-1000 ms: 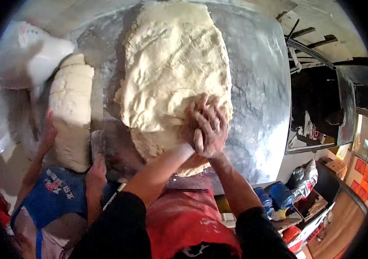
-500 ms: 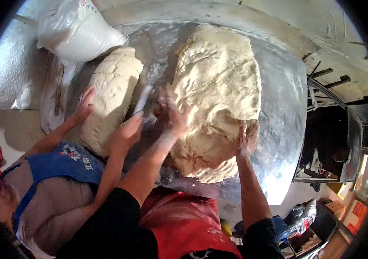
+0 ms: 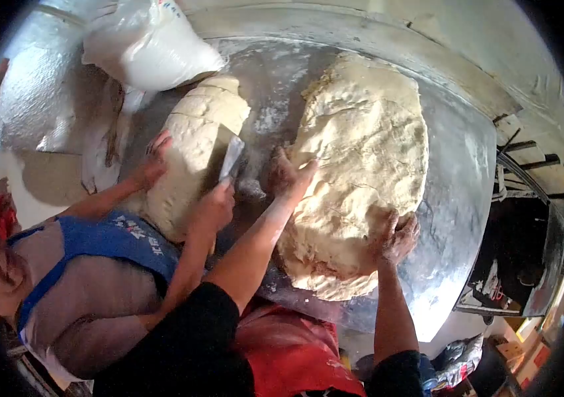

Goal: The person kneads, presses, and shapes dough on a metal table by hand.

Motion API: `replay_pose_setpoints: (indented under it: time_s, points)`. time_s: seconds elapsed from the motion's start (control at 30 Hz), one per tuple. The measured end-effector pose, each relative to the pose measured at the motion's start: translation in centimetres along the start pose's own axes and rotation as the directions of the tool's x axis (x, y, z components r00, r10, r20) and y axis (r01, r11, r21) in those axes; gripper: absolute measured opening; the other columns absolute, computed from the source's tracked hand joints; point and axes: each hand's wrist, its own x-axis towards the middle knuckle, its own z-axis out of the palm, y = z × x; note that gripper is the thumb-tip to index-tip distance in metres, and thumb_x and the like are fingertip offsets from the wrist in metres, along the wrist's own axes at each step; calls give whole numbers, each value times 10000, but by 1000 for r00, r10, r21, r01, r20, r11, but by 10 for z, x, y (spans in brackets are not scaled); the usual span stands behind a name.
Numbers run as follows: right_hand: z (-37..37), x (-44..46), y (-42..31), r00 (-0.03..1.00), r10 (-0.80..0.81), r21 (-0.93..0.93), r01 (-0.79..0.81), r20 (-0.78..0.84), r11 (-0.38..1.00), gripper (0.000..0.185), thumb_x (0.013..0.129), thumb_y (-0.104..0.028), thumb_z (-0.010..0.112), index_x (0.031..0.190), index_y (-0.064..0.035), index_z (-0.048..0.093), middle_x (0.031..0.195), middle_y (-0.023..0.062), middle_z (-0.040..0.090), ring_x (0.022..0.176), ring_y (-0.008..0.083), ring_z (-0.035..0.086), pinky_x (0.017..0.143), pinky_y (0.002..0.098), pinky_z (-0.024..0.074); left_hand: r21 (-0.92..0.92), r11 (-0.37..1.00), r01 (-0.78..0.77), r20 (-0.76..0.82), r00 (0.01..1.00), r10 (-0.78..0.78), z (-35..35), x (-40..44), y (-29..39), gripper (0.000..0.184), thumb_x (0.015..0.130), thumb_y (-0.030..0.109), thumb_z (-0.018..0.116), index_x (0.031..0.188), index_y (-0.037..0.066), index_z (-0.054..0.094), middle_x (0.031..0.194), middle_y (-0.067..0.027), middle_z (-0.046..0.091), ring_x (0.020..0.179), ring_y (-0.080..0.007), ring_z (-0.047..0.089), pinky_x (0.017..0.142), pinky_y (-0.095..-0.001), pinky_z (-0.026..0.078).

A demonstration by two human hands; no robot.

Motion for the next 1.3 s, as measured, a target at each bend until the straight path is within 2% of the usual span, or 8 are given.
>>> replay_pose_setpoints:
  time_s: [0.2, 0.37, 0.43, 0.57, 0.67, 0.77, 1.1, 1.3]
  points:
    - [-5, 1, -17, 996, -47, 50, 51, -75, 997, 568, 963, -547, 591, 1203, -33, 577, 1129, 197, 582, 1108, 423, 557, 947, 533, 433, -42, 978, 205, 146, 969, -197, -30, -3, 56, 664, 799, 544, 791, 1112, -34, 699, 961, -232, 734, 922, -347, 724, 826, -449, 566]
    - [-2, 5, -9, 996, -80, 46, 82, -33, 996, 613, 969, -574, 578, 1230, -20, 571, 1164, 212, 577, 1120, 426, 550, 949, 519, 433, 338, 941, 27, 342, 928, -149, -24, 16, 32, 882, 843, 624, 688, 1378, -57, 519, 1181, -316, 650, 970, -392, 705, 648, -489, 570]
    - [0, 6, -7, 991, -100, 40, 104, -87, 994, 647, 969, -581, 570, 1274, -10, 559, 1191, 218, 579, 1151, 424, 549, 968, 505, 438, 462, 869, -178, -24, 977, 213, -19, 4, 30, 900, 874, 625, 661, 1427, -58, 469, 1269, -338, 603, 1104, -446, 643, 874, -506, 543]
    - [-3, 0, -14, 987, -100, -26, 97, -123, 995, 670, 970, -555, 588, 1347, -6, 514, 1223, 222, 576, 1190, 400, 548, 985, 501, 444, 336, 933, -128, 63, 992, 113, -13, 8, 48, 897, 956, 580, 604, 1494, -93, 356, 1399, -343, 515, 1294, -463, 517, 1065, -520, 432]
    - [-5, -2, -19, 987, 134, 442, -157, 83, 883, 714, 963, -413, 663, 1504, -26, 403, 1240, 239, 589, 1145, 368, 605, 982, 473, 456, 135, 988, -80, 136, 989, 62, -7, 8, 51, 754, 997, 498, 590, 1481, -52, 411, 1300, -322, 612, 1195, -457, 611, 1026, -504, 482]
    - [1, 10, 1, 950, -278, 71, 290, -143, 954, 689, 938, -348, 704, 1503, -46, 451, 1345, 229, 602, 1245, 378, 564, 1062, 465, 428, 241, 960, -140, 113, 987, 116, -12, 12, 53, 726, 981, 535, 565, 1409, -47, 501, 1237, -320, 654, 1181, -453, 638, 991, -504, 501]
    - [-21, 36, -22, 998, -58, -5, 57, -32, 998, 769, 909, -525, 696, 1486, -72, 465, 1470, 229, 493, 1383, 391, 431, 1152, 519, 340, 435, 789, -434, 0, 876, 482, 5, -2, 21, 800, 928, 434, 642, 1540, 14, 342, 1546, -297, 377, 1403, -463, 383, 1140, -562, 338]
    - [16, 60, -35, 981, -193, -216, 181, -36, 959, 844, 900, -554, 672, 1513, -35, 414, 1507, 218, 462, 1384, 406, 426, 1173, 492, 346, 341, 904, -257, 161, 964, 213, -12, -4, 54, 885, 861, 455, 728, 1542, 30, 356, 1507, -314, 383, 1411, -481, 350, 1164, -590, 290]
